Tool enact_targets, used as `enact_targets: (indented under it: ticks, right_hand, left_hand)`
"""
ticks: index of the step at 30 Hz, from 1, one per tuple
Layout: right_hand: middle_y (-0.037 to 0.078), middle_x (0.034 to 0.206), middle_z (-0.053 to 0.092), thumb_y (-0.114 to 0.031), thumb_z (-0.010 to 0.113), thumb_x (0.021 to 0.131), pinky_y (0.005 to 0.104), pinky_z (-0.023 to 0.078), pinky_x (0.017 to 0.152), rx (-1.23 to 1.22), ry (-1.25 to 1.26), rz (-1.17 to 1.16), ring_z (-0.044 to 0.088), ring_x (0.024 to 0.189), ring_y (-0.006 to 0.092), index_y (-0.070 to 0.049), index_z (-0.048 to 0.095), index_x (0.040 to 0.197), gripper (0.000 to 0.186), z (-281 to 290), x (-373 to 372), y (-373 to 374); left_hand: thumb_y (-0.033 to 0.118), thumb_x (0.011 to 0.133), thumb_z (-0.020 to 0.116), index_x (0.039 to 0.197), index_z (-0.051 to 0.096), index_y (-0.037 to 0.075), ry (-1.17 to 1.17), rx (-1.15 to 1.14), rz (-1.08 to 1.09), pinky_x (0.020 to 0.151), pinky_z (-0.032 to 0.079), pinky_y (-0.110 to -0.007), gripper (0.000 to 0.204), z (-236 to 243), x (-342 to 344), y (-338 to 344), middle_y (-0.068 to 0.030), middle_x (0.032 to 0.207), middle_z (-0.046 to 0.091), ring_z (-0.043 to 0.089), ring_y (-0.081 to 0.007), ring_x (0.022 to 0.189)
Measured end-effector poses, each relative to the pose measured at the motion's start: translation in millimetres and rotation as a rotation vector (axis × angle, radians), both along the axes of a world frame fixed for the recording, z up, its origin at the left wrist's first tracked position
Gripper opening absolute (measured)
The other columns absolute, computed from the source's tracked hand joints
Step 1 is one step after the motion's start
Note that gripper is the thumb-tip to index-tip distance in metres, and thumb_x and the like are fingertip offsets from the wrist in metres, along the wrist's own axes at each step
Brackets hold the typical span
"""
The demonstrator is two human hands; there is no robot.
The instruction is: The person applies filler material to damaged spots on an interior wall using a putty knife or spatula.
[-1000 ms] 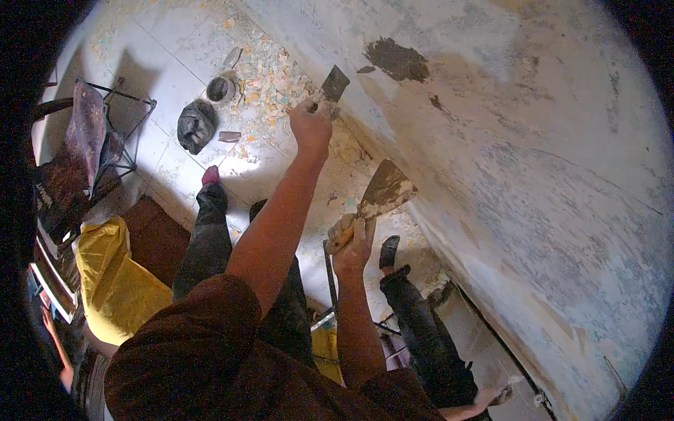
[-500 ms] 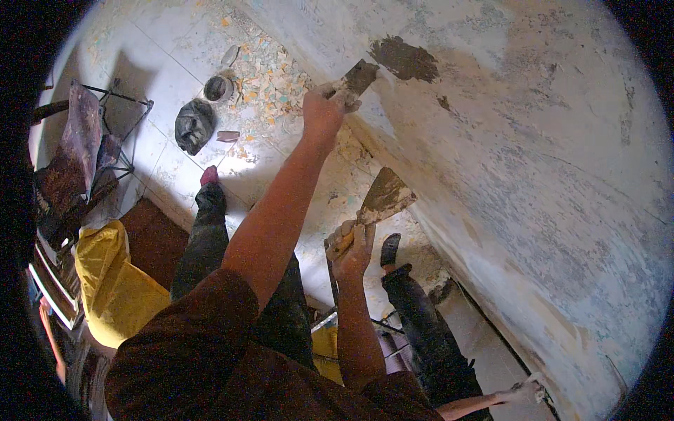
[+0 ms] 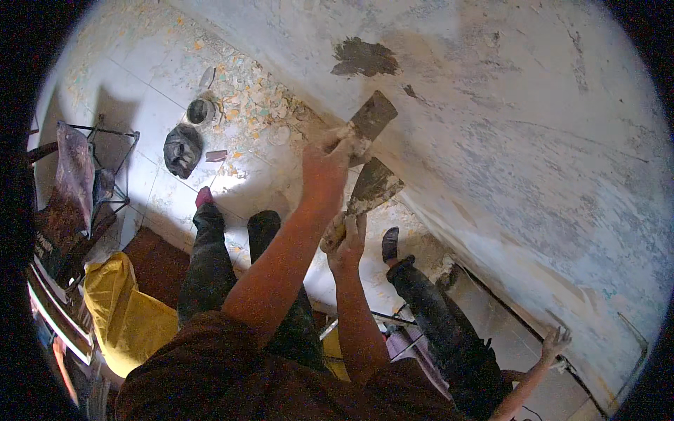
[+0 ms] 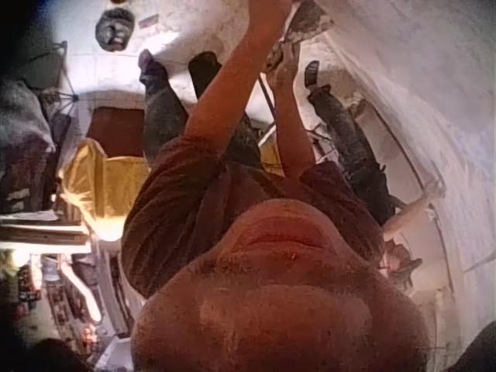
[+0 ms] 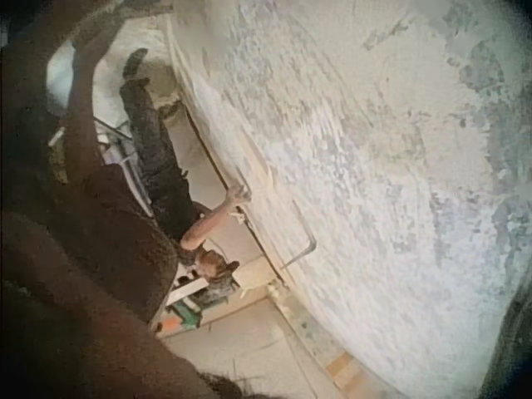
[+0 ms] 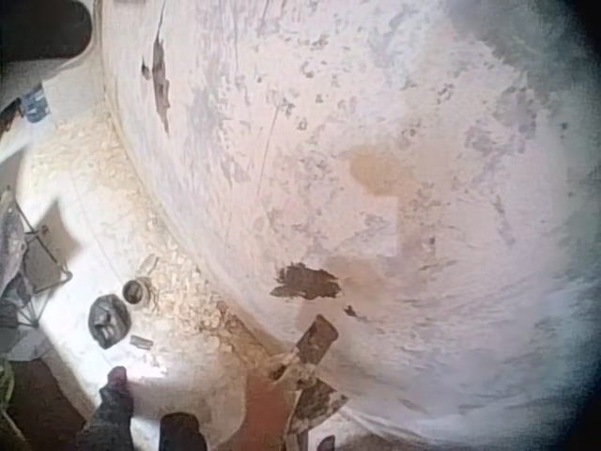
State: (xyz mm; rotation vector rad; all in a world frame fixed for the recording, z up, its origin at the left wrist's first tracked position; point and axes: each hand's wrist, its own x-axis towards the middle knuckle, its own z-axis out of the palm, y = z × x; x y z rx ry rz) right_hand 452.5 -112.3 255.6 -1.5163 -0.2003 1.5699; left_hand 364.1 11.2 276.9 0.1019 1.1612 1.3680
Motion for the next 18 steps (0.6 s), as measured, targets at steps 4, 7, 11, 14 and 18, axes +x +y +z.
enact_targets:
  ticks: [4, 7, 11, 14, 18]
  right_hand:
    - [0.002, 0.092, 0.052, -0.02, 0.044, 0.093, 0.027, 0.048, 0.048, 0.011, 0.056, -0.05, 0.054, 0.067, 0.0137, -0.013, 0.041, 0.12, 0.028, -22.1, 17.0, -13.6]
    - [0.006, 0.103, 0.053, -0.021, 0.045, 0.093, 0.0325, 0.052, 0.063, 0.041, 0.139, -0.037, 0.057, 0.082, 0.0186, -0.012, 0.04, 0.124, 0.032, -19.9, 20.3, -18.3]
    - [0.012, 0.121, 0.05, -0.02, 0.047, 0.093, 0.044, 0.048, 0.088, 0.111, 0.108, -0.046, 0.054, 0.108, 0.028, -0.009, 0.039, 0.126, 0.036, 2.8, 16.6, -8.7]
    - [0.008, 0.104, 0.053, -0.019, 0.047, 0.093, 0.0373, 0.051, 0.071, 0.024, 0.089, -0.078, 0.057, 0.088, 0.0224, -0.011, 0.041, 0.122, 0.03, 18.3, 2.6, 0.8]
    - [0.001, 0.076, 0.049, -0.02, 0.048, 0.093, 0.0274, 0.045, 0.05, -0.042, 0.3, 0.027, 0.05, 0.059, 0.0133, -0.015, 0.043, 0.113, 0.021, -16.2, 35.9, -19.8]
  left_hand:
    - [0.005, 0.085, 0.057, 0.097, 0.062, -0.009, -0.007, -0.028, -0.003, 0.063, 0.049, -0.028, 0.019, 6.0, 19.4, 18.8, -0.0097, 0.083, 0.064, 0.061, -0.015, 0.07]
    - [0.006, 0.084, 0.058, 0.094, 0.063, -0.009, 0.07, 0.02, -0.008, 0.061, 0.048, -0.027, 0.019, 27.1, 18.0, 24.6, -0.0079, 0.08, 0.063, 0.059, -0.0135, 0.067]
    - [0.007, 0.079, 0.061, 0.079, 0.062, -0.007, 0.115, 0.06, -0.026, 0.052, 0.039, -0.028, 0.014, 73.7, 12.8, 22.2, -0.0044, 0.07, 0.059, 0.047, -0.0071, 0.058]
    - [0.008, 0.085, 0.058, 0.094, 0.064, -0.007, 0.25, 0.181, -0.034, 0.064, 0.048, -0.025, 0.019, 67.0, -3.5, 2.2, -0.0055, 0.078, 0.063, 0.058, -0.0119, 0.068]
    - [0.01, 0.088, 0.055, 0.099, 0.063, -0.005, 0.098, 0.043, 0.054, 0.067, 0.051, -0.028, 0.02, -0.2, -25.4, -15.1, -0.0069, 0.081, 0.063, 0.06, -0.0137, 0.069]
